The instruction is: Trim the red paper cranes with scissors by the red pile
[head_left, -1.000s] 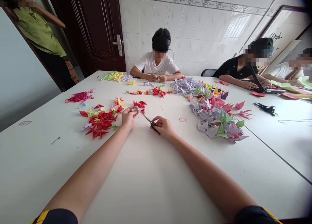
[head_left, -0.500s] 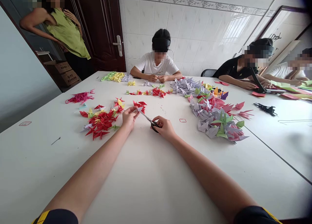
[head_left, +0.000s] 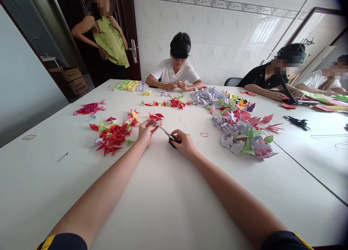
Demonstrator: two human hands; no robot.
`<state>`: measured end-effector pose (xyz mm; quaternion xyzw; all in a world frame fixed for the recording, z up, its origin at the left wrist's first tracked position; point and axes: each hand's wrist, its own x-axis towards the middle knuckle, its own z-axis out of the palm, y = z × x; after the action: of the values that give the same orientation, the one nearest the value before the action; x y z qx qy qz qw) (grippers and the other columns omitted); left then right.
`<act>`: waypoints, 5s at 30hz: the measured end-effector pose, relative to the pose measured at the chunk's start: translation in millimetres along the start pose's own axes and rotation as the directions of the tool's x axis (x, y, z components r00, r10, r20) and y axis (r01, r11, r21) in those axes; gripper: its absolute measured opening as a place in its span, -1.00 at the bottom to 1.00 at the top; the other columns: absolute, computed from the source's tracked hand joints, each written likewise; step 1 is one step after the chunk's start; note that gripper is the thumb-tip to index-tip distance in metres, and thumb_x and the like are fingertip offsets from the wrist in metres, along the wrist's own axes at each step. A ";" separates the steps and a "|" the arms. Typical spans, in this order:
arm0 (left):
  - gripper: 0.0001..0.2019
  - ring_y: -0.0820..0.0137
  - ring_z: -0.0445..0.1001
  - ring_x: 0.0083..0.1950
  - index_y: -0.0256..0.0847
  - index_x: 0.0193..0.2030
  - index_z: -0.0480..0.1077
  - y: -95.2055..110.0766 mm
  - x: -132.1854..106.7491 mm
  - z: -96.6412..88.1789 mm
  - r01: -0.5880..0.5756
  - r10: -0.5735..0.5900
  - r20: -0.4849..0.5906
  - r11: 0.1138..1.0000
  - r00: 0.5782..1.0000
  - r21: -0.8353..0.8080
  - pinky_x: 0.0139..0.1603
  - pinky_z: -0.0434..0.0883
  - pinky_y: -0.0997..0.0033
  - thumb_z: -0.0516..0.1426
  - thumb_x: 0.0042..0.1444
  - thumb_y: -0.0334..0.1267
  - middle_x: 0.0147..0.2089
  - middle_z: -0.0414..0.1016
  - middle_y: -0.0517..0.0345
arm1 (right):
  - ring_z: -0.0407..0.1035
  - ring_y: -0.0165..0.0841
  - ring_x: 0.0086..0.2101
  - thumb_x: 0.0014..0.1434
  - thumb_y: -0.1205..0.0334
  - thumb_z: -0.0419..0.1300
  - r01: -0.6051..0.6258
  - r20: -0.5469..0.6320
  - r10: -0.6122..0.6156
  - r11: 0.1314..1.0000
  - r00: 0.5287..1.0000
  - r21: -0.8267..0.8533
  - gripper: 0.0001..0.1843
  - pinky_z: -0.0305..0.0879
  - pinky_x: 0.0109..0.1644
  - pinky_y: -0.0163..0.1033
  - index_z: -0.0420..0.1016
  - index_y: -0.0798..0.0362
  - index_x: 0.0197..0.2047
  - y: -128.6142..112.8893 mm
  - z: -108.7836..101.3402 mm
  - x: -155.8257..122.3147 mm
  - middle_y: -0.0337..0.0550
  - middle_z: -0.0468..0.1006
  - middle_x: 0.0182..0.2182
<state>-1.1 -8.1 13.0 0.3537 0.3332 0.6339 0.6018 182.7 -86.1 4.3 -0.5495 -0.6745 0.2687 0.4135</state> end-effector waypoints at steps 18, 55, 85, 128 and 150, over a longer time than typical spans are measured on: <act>-0.67 0.41 0.54 -0.16 -0.24 -0.18 0.49 -1.7 -2.1 2.0 -0.007 0.006 0.049 1.000 0.999 0.014 0.11 0.45 0.22 0.29 -0.17 -0.48 -0.23 0.54 0.12 | 0.13 -0.44 -0.56 0.00 0.15 0.23 0.002 0.005 -0.001 1.000 1.000 -0.003 -0.74 0.06 -0.46 -0.34 0.43 -0.07 -0.19 -1.2 -1.2 -0.5 -0.37 0.39 -0.55; -0.62 0.35 0.58 -0.25 -0.31 -0.17 0.46 -1.0 -6.4 7.1 0.029 -0.033 0.093 0.998 0.995 0.049 0.12 0.45 0.07 0.31 -0.23 -0.50 -0.35 0.59 0.06 | 0.18 -0.40 -0.53 0.02 0.12 0.17 -0.022 -0.032 0.018 0.991 0.999 -0.133 -0.75 0.00 -0.44 -0.32 0.33 -0.07 -0.19 -9.1 -1.1 -1.3 -0.38 0.32 -0.56; -0.69 0.32 0.59 -0.22 -0.31 -0.28 0.47 -3.3 -4.7 5.8 0.055 -0.057 0.079 0.998 0.995 0.025 0.11 0.48 0.09 0.30 -0.25 -0.53 -0.31 0.59 0.07 | 0.19 -0.39 -0.52 0.03 0.15 0.15 0.001 -0.011 -0.002 0.990 1.000 -0.141 -0.81 0.02 -0.41 -0.30 0.27 -0.07 -0.25 -8.6 -1.4 -1.8 -0.36 0.46 -0.50; -0.66 0.35 0.59 -0.26 -0.32 -0.23 0.46 -3.3 -5.3 5.3 0.055 -0.061 0.146 0.997 0.987 0.046 0.11 0.48 0.08 0.33 -0.23 -0.49 -0.36 0.59 0.09 | 0.19 -0.40 -0.53 0.02 0.01 0.23 -0.018 -0.012 0.017 0.995 1.000 -0.100 -0.71 0.03 -0.42 -0.30 0.25 -0.07 -0.28 -9.5 -1.6 -1.0 -0.39 0.45 -0.53; -0.60 0.34 0.59 -0.27 -0.31 -0.21 0.46 -0.3 -9.4 9.0 0.075 -0.087 0.173 0.995 0.981 0.071 0.12 0.48 0.08 0.37 -0.27 -0.46 -0.34 0.61 0.07 | 0.15 -0.40 -0.53 0.01 0.00 0.22 -0.020 -0.019 0.019 0.995 1.000 -0.101 -0.70 0.03 -0.43 -0.30 0.24 -0.09 -0.26 -10.4 -1.5 -2.1 -0.39 0.43 -0.52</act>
<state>6.9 -17.5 17.0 0.4135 0.3131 0.5642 0.6424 178.7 -90.9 12.9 -0.5785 -0.6782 0.2334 0.3884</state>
